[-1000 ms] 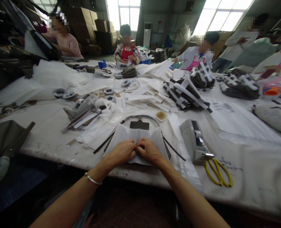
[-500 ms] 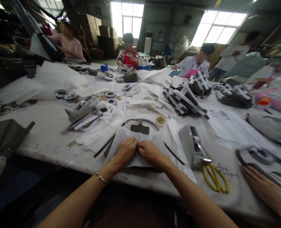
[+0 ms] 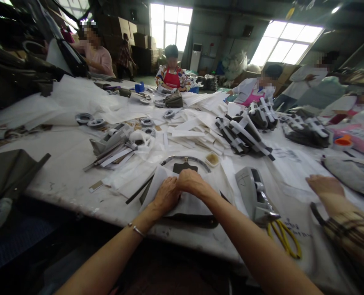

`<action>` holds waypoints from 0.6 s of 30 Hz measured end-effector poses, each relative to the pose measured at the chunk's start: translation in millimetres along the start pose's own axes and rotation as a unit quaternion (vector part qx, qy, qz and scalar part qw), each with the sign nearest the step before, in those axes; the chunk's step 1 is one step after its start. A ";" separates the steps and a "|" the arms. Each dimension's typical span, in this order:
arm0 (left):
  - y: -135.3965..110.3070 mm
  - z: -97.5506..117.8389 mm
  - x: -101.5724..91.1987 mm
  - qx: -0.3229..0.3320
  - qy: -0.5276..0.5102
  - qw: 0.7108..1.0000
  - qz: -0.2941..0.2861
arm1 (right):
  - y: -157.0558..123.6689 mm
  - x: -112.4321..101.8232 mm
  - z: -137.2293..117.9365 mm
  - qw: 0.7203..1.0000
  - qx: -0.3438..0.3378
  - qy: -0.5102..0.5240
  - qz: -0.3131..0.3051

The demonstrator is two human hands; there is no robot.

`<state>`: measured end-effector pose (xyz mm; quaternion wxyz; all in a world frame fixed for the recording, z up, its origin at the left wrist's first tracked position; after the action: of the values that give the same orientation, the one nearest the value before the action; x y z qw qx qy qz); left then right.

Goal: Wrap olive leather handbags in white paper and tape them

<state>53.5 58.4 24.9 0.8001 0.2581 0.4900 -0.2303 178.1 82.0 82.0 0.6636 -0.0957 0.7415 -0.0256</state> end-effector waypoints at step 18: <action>6.0 -8.9 -0.2 -0.066 0.077 0.992 0.077 | -29.7 51.2 24.6 0.982 -0.003 0.008 0.191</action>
<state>51.2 68.7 22.8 0.7908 0.2583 0.5430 -0.1147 200.4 46.1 33.9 0.6503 0.0453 0.7513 0.1031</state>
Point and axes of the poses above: each hand's wrist, its own y-axis towards the middle knuckle, its own x-axis out of the palm, z = x × y, the point moved 1 cm from there along y, towards the middle knuckle, and after that the axes turned 4 degrees about -y, right-handed, at the moved point
